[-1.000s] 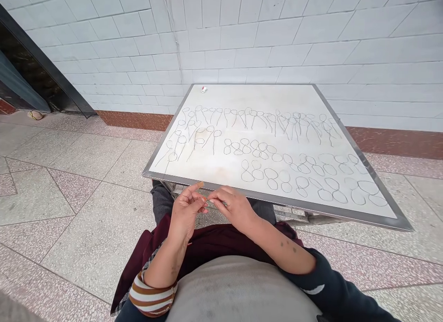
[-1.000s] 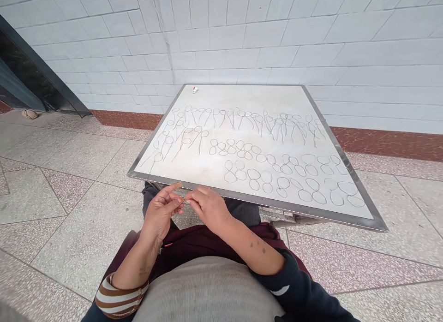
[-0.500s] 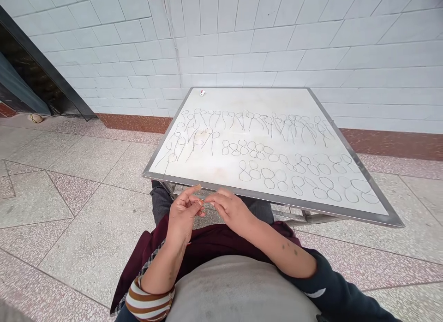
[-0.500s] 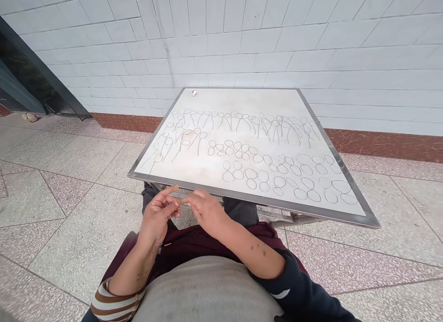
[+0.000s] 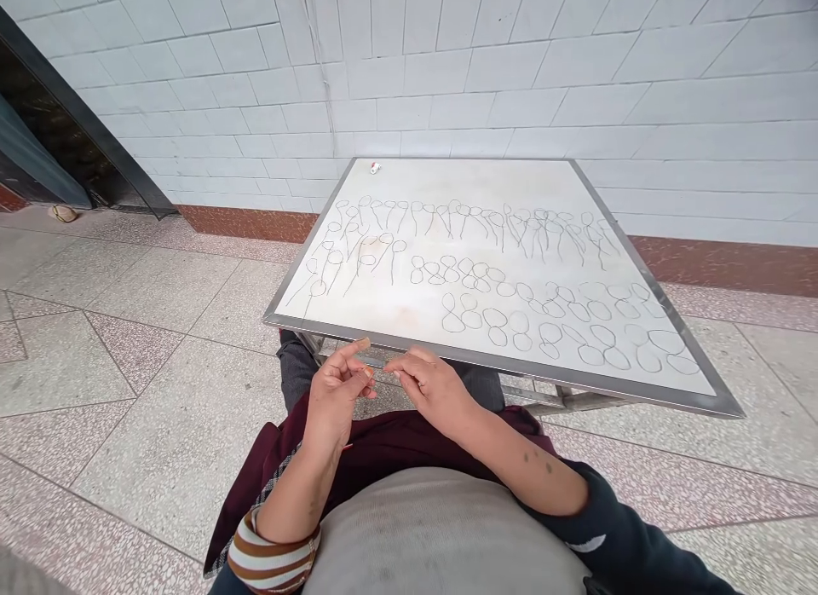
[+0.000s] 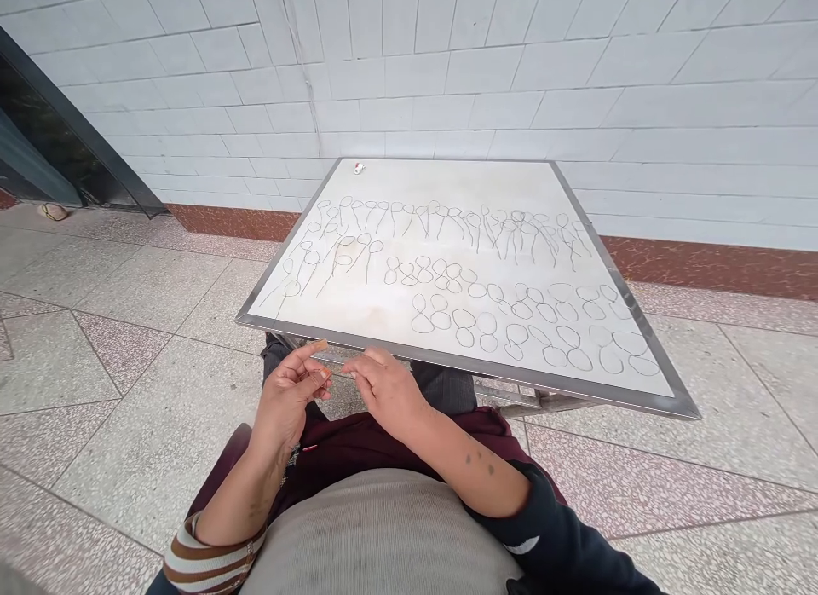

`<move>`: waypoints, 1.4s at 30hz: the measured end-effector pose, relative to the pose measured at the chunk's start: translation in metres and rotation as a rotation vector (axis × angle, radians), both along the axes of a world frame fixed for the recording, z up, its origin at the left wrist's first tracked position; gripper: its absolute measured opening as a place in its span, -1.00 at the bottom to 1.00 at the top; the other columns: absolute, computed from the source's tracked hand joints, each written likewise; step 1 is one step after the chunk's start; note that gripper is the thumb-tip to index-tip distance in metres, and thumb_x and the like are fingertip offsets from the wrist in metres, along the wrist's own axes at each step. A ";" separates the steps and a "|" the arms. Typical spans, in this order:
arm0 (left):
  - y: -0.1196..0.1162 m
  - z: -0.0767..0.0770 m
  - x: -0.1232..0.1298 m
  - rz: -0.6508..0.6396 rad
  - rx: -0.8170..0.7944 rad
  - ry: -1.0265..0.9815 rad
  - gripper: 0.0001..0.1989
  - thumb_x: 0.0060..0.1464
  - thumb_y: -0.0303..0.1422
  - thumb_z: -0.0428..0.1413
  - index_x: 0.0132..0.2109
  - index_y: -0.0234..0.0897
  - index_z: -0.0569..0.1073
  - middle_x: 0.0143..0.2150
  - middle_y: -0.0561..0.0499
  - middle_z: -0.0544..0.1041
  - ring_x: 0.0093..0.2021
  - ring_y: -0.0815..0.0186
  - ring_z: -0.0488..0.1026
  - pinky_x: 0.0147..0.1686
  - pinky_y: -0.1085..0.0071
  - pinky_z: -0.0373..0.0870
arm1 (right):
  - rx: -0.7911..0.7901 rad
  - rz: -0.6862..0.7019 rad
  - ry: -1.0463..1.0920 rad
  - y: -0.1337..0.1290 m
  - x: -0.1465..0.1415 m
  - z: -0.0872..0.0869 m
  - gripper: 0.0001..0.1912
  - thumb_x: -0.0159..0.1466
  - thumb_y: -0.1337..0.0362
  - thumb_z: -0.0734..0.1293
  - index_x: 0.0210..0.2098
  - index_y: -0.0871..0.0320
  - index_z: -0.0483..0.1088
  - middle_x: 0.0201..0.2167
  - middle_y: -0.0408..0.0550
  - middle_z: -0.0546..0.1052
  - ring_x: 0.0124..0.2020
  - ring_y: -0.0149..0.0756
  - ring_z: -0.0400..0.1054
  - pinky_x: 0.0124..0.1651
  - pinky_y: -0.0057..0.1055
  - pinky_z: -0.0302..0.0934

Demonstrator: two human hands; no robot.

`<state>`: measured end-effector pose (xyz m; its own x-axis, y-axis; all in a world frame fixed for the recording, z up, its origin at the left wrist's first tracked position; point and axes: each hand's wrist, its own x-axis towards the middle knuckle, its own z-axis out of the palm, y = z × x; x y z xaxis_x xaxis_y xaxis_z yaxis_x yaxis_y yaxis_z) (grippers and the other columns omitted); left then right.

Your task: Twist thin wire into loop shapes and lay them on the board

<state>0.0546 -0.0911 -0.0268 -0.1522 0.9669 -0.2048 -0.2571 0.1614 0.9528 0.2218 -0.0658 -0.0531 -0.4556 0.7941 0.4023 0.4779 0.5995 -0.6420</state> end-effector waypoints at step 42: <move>-0.002 0.013 -0.026 0.018 0.057 0.049 -0.58 -0.12 -0.41 0.26 -0.03 -0.24 0.50 -0.43 0.12 0.38 -0.46 0.45 0.38 -0.52 0.53 0.39 | 0.083 -0.132 0.009 0.002 0.035 -0.005 -0.78 0.36 0.36 0.13 -0.19 0.10 0.40 -0.32 -0.01 0.45 -0.24 -0.23 0.32 -0.20 -0.27 0.29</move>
<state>0.0284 -0.0930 -0.0141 -0.1786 0.9738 -0.1411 -0.2120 0.1020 0.9719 0.2569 -0.0637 -0.0578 -0.3454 0.8108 0.4726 0.5501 0.5829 -0.5980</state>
